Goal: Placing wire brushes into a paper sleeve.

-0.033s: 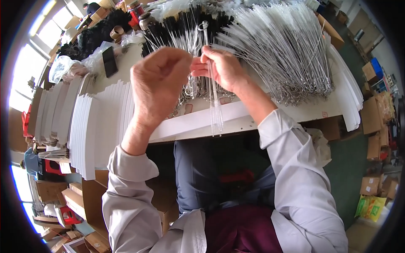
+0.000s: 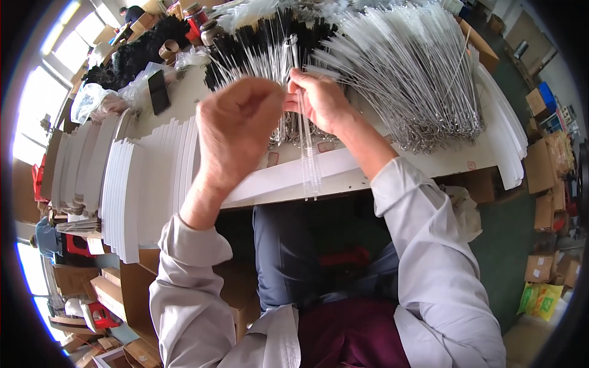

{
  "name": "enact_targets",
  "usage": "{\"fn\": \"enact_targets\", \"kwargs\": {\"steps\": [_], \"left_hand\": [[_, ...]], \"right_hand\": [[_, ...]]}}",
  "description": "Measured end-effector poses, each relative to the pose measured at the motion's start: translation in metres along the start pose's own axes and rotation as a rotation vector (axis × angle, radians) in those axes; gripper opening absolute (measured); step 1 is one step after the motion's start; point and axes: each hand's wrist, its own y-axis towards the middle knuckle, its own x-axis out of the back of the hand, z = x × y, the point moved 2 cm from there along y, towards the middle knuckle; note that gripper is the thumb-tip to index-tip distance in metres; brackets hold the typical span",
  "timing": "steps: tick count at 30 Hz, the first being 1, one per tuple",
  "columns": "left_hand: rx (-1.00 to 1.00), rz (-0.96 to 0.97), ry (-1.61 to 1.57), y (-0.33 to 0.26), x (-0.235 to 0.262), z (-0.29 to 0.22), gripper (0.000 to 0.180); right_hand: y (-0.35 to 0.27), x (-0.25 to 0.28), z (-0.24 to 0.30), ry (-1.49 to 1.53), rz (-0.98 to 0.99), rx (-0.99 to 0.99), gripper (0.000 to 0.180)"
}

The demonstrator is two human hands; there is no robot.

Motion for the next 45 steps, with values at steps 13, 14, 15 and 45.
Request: {"fn": "enact_targets", "kwargs": {"steps": [13,14,15,45], "left_hand": [[-0.138,-0.098,-0.287,-0.056,0.036,-0.072,0.011],[-0.216,-0.129,-0.243,-0.056,0.049,-0.077,0.011],[-0.298,-0.155,-0.206,-0.055,0.061,-0.083,0.015],[0.202,0.126,-0.714,-0.043,0.028,-0.021,0.021]], "right_hand": [[0.028,0.057,-0.026,0.212,0.022,-0.022,0.031],[0.023,0.045,-0.023,0.132,-0.040,-0.065,0.037],[0.022,0.040,-0.021,0.135,-0.030,-0.066,0.037],[-0.176,-0.018,0.014,-0.111,0.474,-0.171,0.043]]}}
